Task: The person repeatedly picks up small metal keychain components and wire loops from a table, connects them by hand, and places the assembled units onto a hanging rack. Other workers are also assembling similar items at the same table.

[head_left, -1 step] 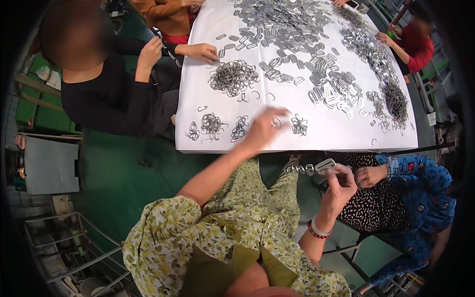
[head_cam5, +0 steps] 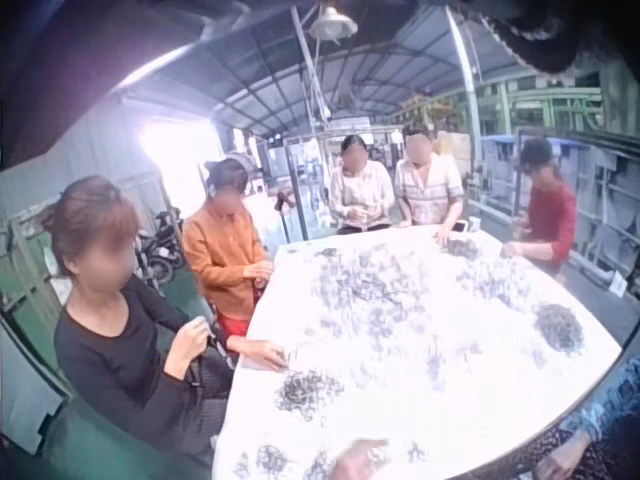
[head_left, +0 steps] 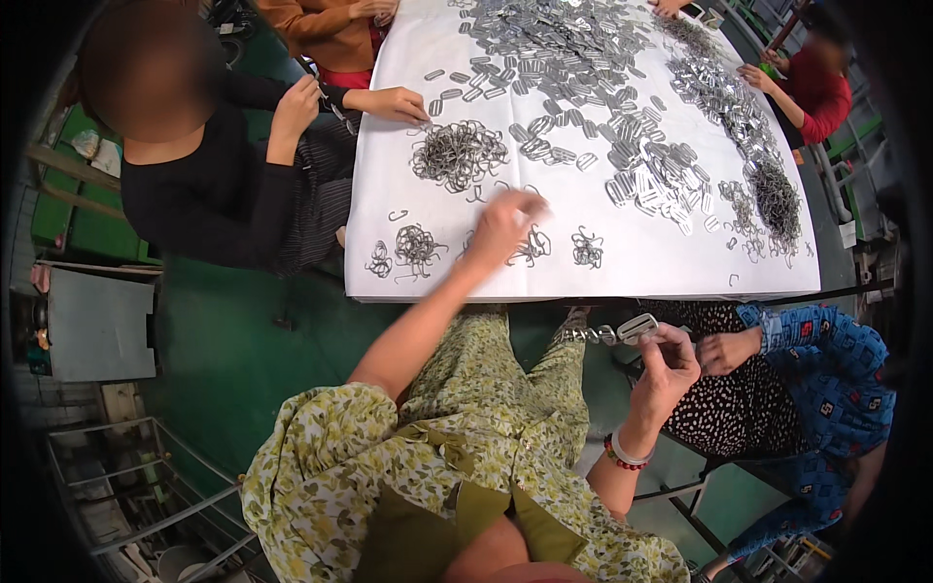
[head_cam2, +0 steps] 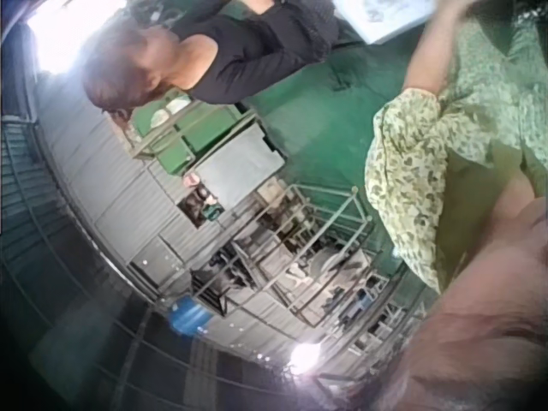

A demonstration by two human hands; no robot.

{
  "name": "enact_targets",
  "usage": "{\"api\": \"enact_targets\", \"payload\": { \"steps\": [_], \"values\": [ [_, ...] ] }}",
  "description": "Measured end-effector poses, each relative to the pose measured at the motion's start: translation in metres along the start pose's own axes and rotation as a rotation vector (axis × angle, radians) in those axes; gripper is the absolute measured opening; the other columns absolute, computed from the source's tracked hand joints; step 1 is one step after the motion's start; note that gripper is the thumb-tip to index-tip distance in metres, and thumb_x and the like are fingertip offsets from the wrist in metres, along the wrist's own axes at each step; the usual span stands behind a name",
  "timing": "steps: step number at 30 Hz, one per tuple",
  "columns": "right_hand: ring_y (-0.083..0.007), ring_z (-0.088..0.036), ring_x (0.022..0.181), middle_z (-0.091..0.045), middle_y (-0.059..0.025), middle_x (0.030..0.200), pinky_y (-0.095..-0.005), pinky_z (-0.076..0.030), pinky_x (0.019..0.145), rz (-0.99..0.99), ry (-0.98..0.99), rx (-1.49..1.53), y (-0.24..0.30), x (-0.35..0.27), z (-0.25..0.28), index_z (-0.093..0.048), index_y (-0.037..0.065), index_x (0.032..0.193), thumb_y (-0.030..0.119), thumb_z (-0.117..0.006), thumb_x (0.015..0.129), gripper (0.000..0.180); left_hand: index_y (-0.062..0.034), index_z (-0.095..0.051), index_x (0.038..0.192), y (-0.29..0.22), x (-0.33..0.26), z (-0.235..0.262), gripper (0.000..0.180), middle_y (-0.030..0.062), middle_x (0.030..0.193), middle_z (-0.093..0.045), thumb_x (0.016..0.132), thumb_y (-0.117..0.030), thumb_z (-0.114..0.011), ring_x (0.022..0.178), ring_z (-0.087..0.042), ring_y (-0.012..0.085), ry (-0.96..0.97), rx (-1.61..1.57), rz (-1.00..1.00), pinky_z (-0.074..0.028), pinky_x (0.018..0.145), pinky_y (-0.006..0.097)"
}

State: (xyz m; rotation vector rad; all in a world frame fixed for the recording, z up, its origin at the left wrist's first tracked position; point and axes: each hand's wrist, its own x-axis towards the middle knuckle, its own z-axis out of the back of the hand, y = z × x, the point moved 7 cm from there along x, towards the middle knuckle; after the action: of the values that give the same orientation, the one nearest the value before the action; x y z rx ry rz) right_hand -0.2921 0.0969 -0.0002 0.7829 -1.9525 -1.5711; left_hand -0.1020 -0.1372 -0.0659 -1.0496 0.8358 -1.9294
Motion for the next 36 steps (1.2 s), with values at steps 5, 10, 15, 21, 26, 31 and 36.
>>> {"api": "enact_targets", "payload": {
  "steps": [5,10,15,21,26,31,36],
  "values": [
    [-0.0061,-0.055,0.074,-0.061,-0.0011,0.079,-0.0186,-0.042,0.066,0.021,0.035,-0.025,-0.002,0.003,-0.003,-0.065,-0.003,0.087,-0.007,-0.071,0.075,0.014,0.0022,-0.069,0.084,0.091,0.072,0.035,0.02,0.0245,0.092,-0.066,0.082,-0.018,-0.068,0.081,-0.067,0.0369,0.071,0.614,0.193,-0.052,0.073,0.046],
    [-0.006,-0.053,0.074,-0.062,0.0005,0.081,-0.0204,-0.043,0.068,0.078,0.054,-0.171,0.011,0.014,-0.005,-0.066,-0.002,0.089,0.004,-0.075,0.076,0.017,0.0003,-0.071,0.089,0.152,0.084,0.014,0.023,0.0283,0.092,-0.066,0.083,-0.019,-0.061,0.091,-0.065,0.0433,0.097,0.804,0.286,-0.052,0.081,0.051],
    [-0.0065,-0.058,0.074,-0.066,-0.0031,0.08,-0.0194,-0.046,0.066,0.068,0.048,-0.195,0.013,0.027,-0.005,-0.068,-0.005,0.091,-0.004,-0.071,0.076,0.015,0.0006,-0.069,0.097,0.109,0.096,0.005,0.034,0.0265,0.099,-0.066,0.078,-0.028,-0.064,0.097,-0.064,0.042,0.348,0.829,0.346,-0.051,0.084,0.049],
    [-0.0054,-0.059,0.07,-0.067,-0.0027,0.075,-0.0191,-0.047,0.063,0.071,0.049,-0.133,0.006,0.036,-0.003,-0.069,-0.004,0.089,-0.003,-0.068,0.076,0.013,0.0029,-0.068,0.096,0.115,0.109,-0.019,0.03,0.0254,0.103,-0.066,0.082,-0.024,-0.062,0.097,-0.064,0.0421,0.463,0.939,0.199,-0.052,0.082,0.05],
    [-0.005,-0.058,0.069,-0.066,-0.003,0.073,-0.0201,-0.048,0.062,-0.01,0.036,-0.129,-0.003,0.038,0.003,-0.069,-0.004,0.089,0.002,-0.066,0.075,0.015,0.0083,-0.056,0.105,0.12,0.091,-0.028,0.033,0.0267,0.112,-0.056,0.086,-0.019,-0.055,0.104,-0.057,0.0412,0.368,1.0,-0.024,-0.05,0.084,0.052],
    [-0.0059,-0.059,0.07,-0.066,-0.003,0.072,-0.0222,-0.048,0.064,0.095,0.025,-0.195,0.011,0.032,0.0,-0.069,-0.004,0.087,0.002,-0.066,0.074,0.015,0.0062,-0.053,0.104,0.131,0.1,-0.002,0.022,0.0269,0.099,-0.06,0.089,-0.01,-0.05,0.09,-0.06,0.0461,0.173,0.909,-0.17,-0.048,0.083,0.052],
    [-0.006,-0.058,0.07,-0.065,-0.0018,0.074,-0.0204,-0.048,0.064,0.082,0.012,-0.138,0.016,0.027,0.008,-0.068,-0.005,0.089,-0.004,-0.067,0.075,0.014,0.0067,-0.062,0.097,0.131,0.122,0.031,0.019,0.019,0.082,-0.065,0.087,-0.004,-0.05,0.077,-0.066,0.0302,0.188,0.63,-0.027,-0.054,0.071,0.043]
  ]
}}
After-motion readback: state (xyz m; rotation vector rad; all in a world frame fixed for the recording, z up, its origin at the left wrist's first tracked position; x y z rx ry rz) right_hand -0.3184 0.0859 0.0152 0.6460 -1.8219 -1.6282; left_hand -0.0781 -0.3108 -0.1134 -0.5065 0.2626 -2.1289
